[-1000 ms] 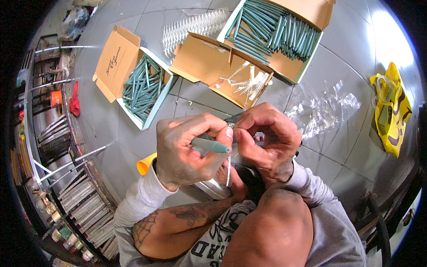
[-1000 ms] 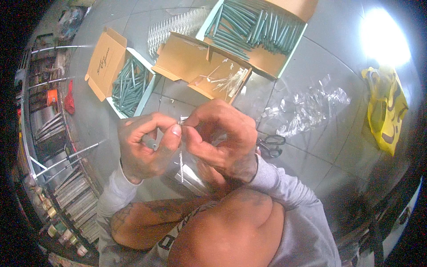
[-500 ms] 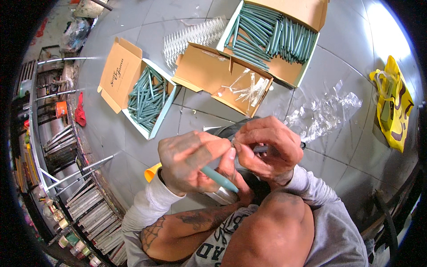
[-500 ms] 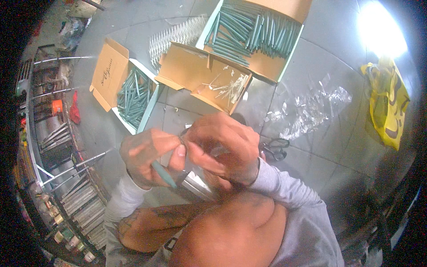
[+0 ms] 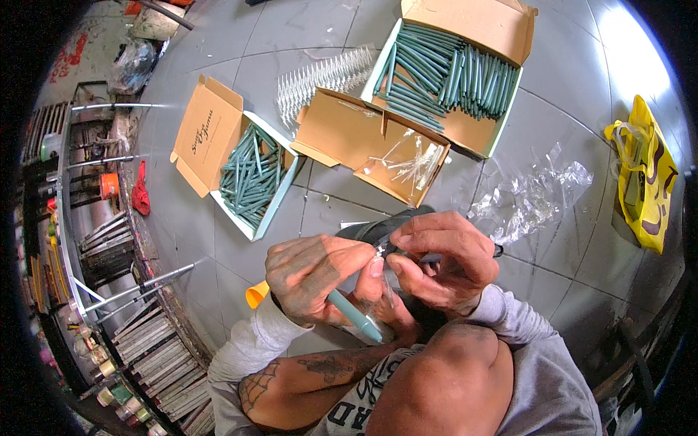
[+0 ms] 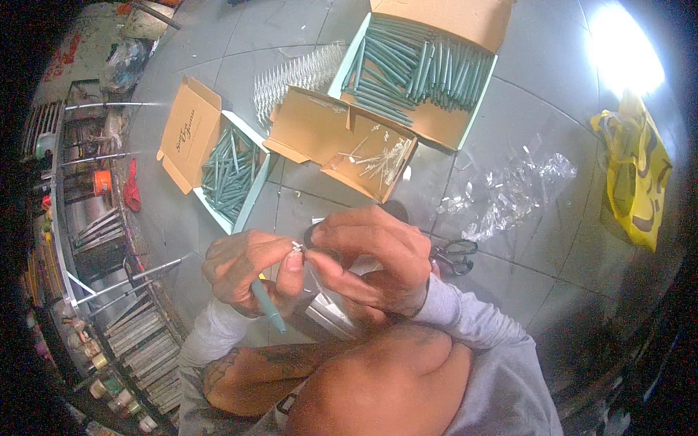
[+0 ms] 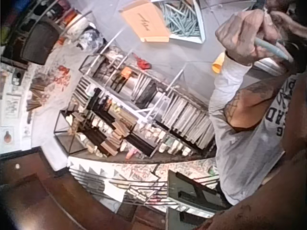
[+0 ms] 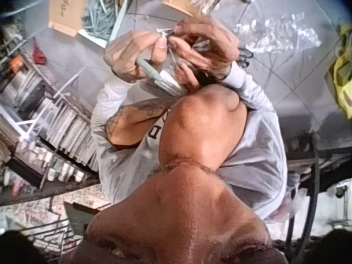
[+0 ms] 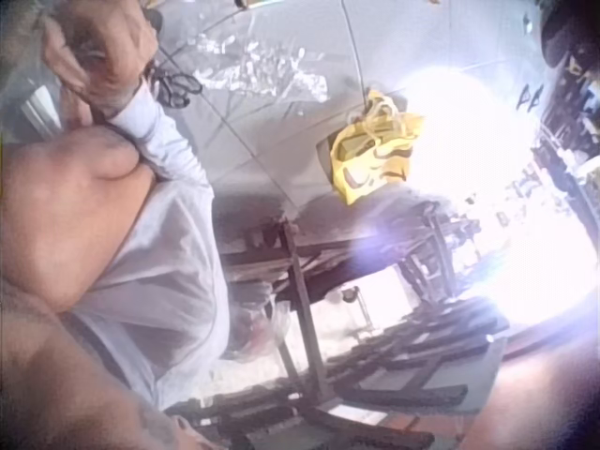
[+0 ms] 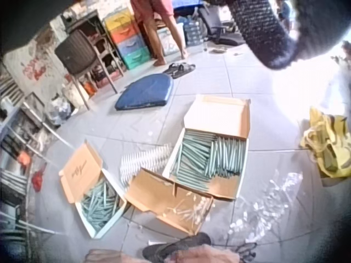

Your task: The person assembles pens by hand, sliding a spring onto an ink refill and inserting it into a plastic barrel. They handle pen components from cardboard boxes placed on the floor.

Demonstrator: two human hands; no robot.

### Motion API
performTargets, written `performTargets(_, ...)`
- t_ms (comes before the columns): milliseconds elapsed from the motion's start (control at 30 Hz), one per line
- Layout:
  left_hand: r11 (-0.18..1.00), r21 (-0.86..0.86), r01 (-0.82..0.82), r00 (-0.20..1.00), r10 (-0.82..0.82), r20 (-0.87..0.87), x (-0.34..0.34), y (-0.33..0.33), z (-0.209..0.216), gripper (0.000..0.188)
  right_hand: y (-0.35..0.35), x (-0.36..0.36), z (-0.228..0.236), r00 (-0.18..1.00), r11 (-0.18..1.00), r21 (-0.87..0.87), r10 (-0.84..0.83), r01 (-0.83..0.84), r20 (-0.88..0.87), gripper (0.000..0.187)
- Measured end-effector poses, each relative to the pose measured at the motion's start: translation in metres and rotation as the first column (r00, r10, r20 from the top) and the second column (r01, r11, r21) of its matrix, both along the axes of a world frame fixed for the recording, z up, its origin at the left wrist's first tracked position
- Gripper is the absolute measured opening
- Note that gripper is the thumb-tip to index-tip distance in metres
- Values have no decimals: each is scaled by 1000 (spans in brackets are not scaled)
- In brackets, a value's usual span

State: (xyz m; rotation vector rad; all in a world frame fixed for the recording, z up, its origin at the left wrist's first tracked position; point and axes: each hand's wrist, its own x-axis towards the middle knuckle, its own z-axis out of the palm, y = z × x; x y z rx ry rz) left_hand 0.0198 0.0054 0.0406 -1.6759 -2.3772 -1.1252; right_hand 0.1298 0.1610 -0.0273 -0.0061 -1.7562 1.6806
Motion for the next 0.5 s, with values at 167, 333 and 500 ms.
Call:
performTargets(167, 1000, -13, -22, 1000, 22, -6, 2, 1, 4, 15, 0, -2, 2, 1000, 1000, 30, -2, 2, 21, 32)
performTargets(333, 999, -36, -16, 999, 15, -34, 1, 1, 5, 15, 1, -1, 1, 1000, 998, 66, -1, -1, 19, 32)
performTargets(500, 1000, -23, 4, 999, -5, -40, 0, 1, 4, 14, 1, -1, 4, 1000, 996, 87, -8, 6, 26, 30)
